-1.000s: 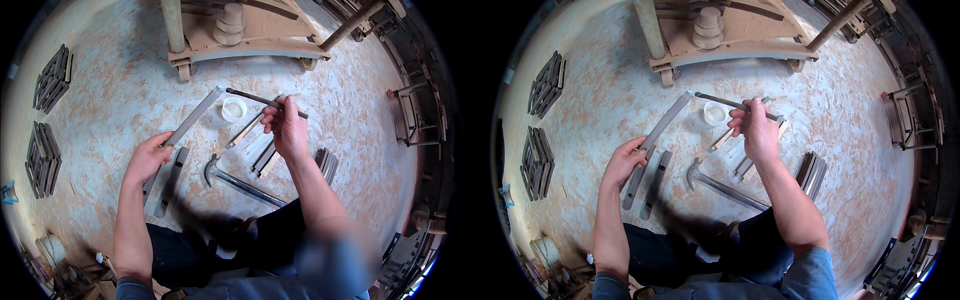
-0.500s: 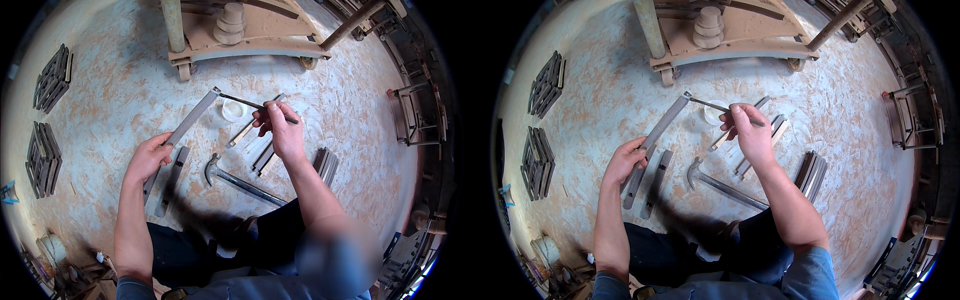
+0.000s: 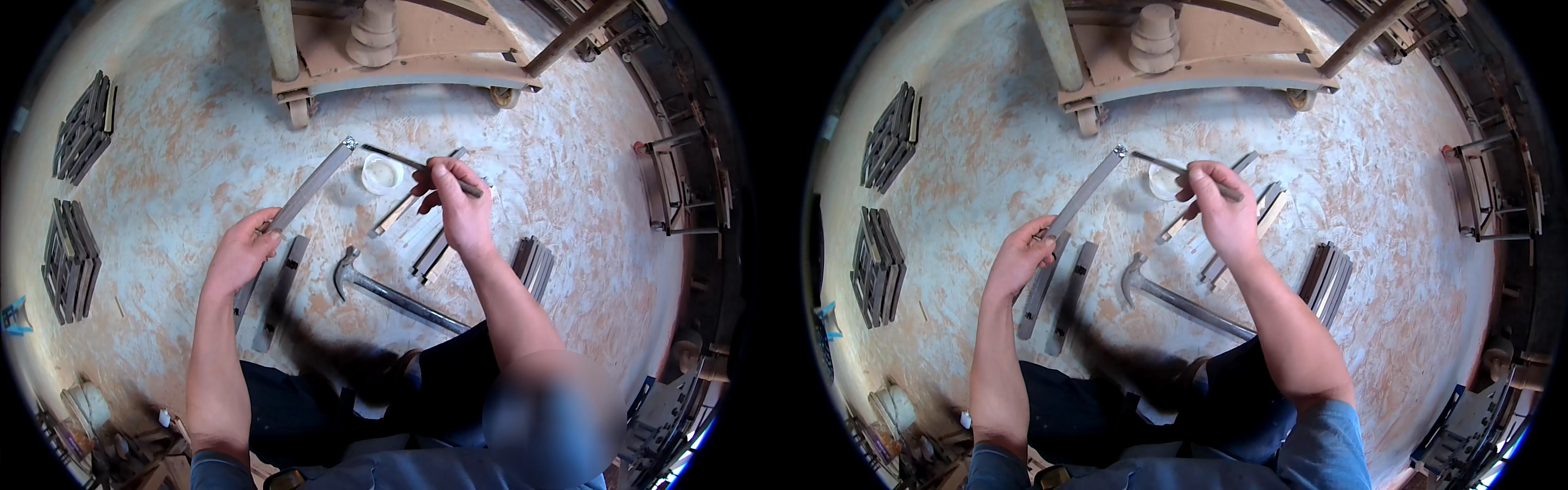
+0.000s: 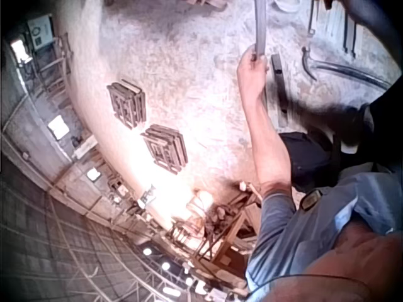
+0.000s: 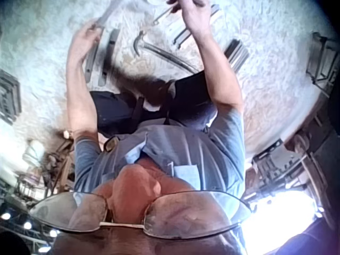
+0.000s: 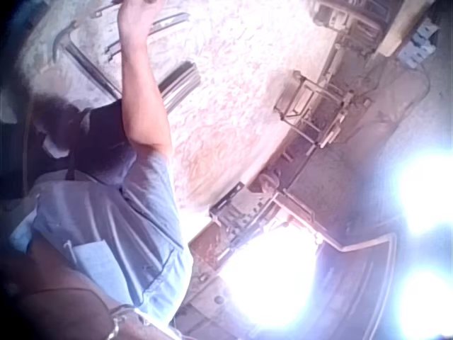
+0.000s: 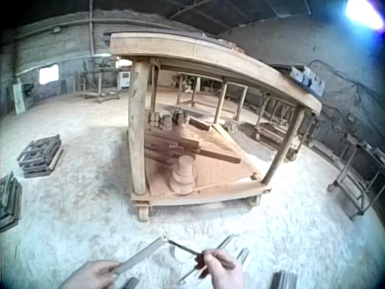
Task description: The person assembles small wooden frames by joining pieces with a hammer and nails, then measures the finished frame with a tape measure and stacks it with others. The person also applies glue to wooden pieces before joining them.
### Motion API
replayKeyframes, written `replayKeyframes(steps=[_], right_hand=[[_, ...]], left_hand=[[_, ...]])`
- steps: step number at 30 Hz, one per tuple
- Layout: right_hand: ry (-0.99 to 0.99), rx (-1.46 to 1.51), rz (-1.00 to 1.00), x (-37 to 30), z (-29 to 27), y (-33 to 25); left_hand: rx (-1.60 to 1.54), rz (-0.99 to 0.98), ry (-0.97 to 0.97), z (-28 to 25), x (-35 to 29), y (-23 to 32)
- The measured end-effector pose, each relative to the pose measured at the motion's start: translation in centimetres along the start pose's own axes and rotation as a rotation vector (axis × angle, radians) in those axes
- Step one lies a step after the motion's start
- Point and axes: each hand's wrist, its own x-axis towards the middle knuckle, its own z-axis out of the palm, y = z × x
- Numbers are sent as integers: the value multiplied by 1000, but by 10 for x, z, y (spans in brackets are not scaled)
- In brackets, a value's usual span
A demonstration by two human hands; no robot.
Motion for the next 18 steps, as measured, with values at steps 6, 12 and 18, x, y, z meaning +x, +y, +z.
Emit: replayKeyframes(steps=[6, 12, 18], right_hand=[[142, -115, 175, 43, -22, 43], [178, -104, 377, 84, -30, 136], [308, 209, 530, 79, -40, 186]], left_hand=[[-207, -28, -5, -10, 4, -1], [-629, 25, 69, -24, -1, 1], [-797, 74, 222, -27, -5, 9]])
